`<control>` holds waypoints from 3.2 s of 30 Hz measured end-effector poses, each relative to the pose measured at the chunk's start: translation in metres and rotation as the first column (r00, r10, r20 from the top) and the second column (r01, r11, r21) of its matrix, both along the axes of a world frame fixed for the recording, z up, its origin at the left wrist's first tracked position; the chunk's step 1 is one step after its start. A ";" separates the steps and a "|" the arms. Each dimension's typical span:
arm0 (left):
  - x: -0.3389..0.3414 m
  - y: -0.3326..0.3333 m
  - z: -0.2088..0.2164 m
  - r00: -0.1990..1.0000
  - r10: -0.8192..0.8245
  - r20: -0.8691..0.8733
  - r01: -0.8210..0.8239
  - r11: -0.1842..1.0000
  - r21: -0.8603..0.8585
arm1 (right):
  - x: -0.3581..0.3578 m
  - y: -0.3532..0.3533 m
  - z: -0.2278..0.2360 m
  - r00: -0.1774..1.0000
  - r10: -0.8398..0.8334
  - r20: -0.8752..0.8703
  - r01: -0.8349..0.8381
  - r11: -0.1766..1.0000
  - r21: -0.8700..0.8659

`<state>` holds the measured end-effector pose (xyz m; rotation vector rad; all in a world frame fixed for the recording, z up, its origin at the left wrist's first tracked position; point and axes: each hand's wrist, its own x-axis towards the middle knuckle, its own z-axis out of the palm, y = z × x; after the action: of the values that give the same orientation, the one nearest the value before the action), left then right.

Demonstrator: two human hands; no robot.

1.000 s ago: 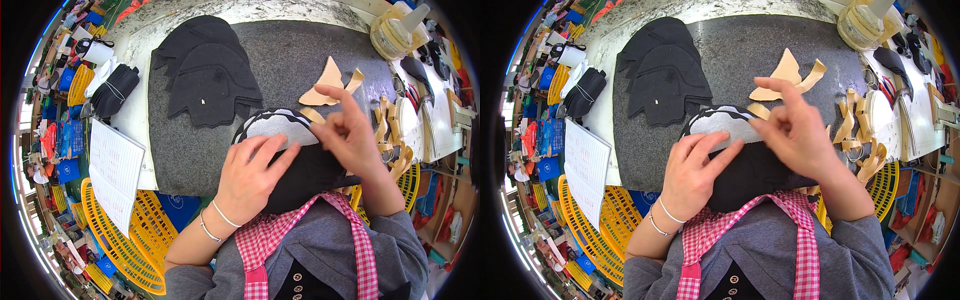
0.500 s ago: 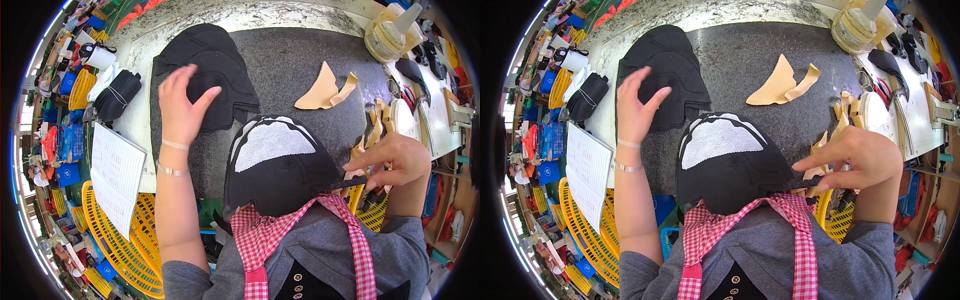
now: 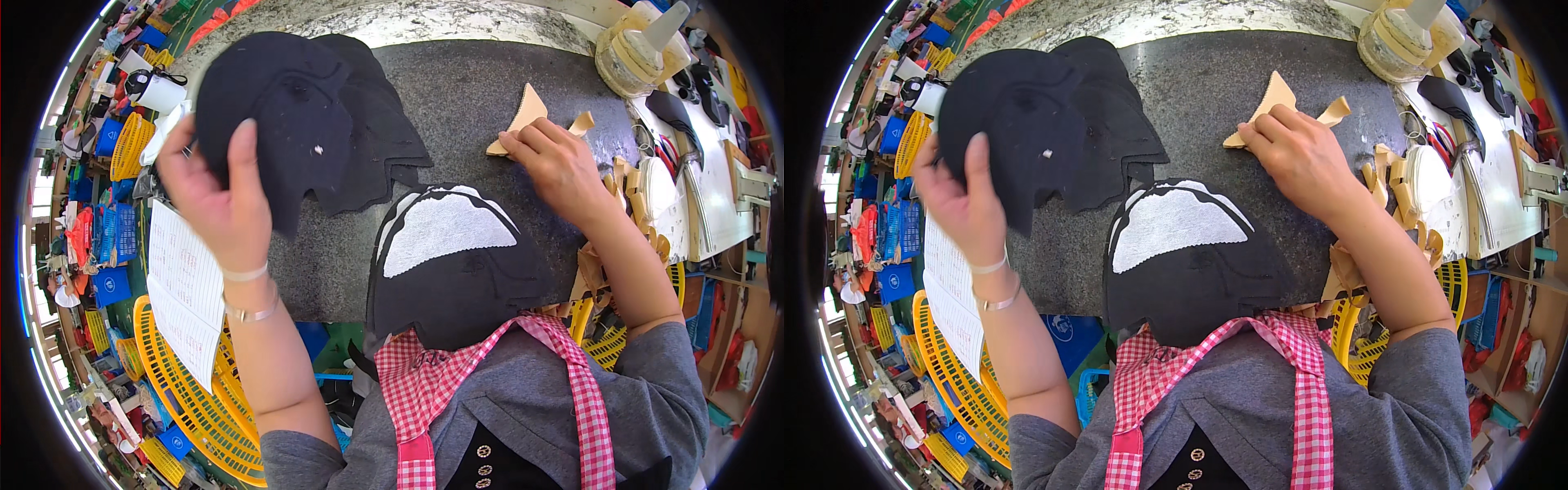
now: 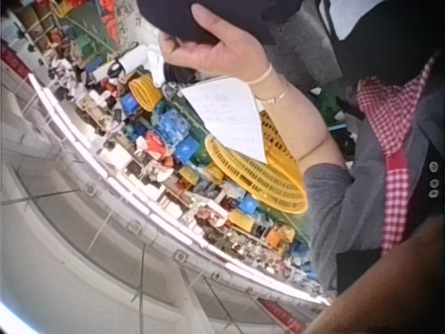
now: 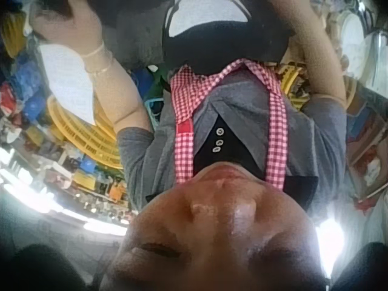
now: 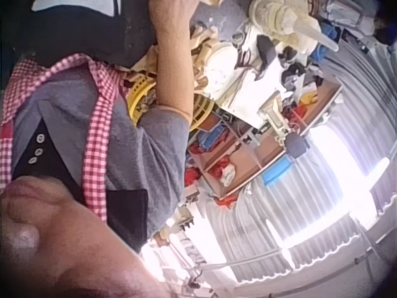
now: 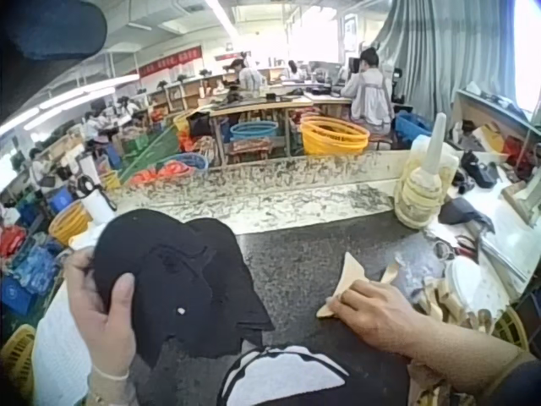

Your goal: The person peels the backing paper off padding pieces and adheres them onto shoe upper cutouts by hand.

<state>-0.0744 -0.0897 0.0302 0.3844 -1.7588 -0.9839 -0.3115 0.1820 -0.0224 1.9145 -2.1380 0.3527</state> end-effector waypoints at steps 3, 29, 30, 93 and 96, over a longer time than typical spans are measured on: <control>0.000 0.049 0.017 0.993 -0.112 -0.031 0.115 0.984 0.137 | -0.002 0.000 -0.004 0.997 -0.064 -0.035 0.065 0.998 0.018; -0.003 0.128 0.005 0.792 -0.579 0.195 0.408 0.738 0.538 | 0.073 -0.018 0.056 0.906 0.395 0.152 -0.242 0.778 -0.580; -0.004 0.128 0.003 0.810 -0.554 0.192 0.393 0.756 0.523 | 0.073 -0.018 0.057 0.908 0.382 0.170 -0.231 0.797 -0.558; 0.033 0.095 -0.017 0.784 -0.610 -0.114 0.450 0.432 0.782 | 0.060 0.001 0.060 0.083 -0.078 0.994 0.204 0.977 0.060; 0.040 0.118 -0.016 0.812 -0.464 0.354 0.146 0.749 0.647 | 0.064 -0.001 0.051 0.095 -0.236 0.967 0.185 0.959 0.216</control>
<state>-0.0348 0.0282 0.0143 0.8178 -1.9751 -1.8406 -0.2479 0.1807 0.0289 1.2987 -3.0711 2.0862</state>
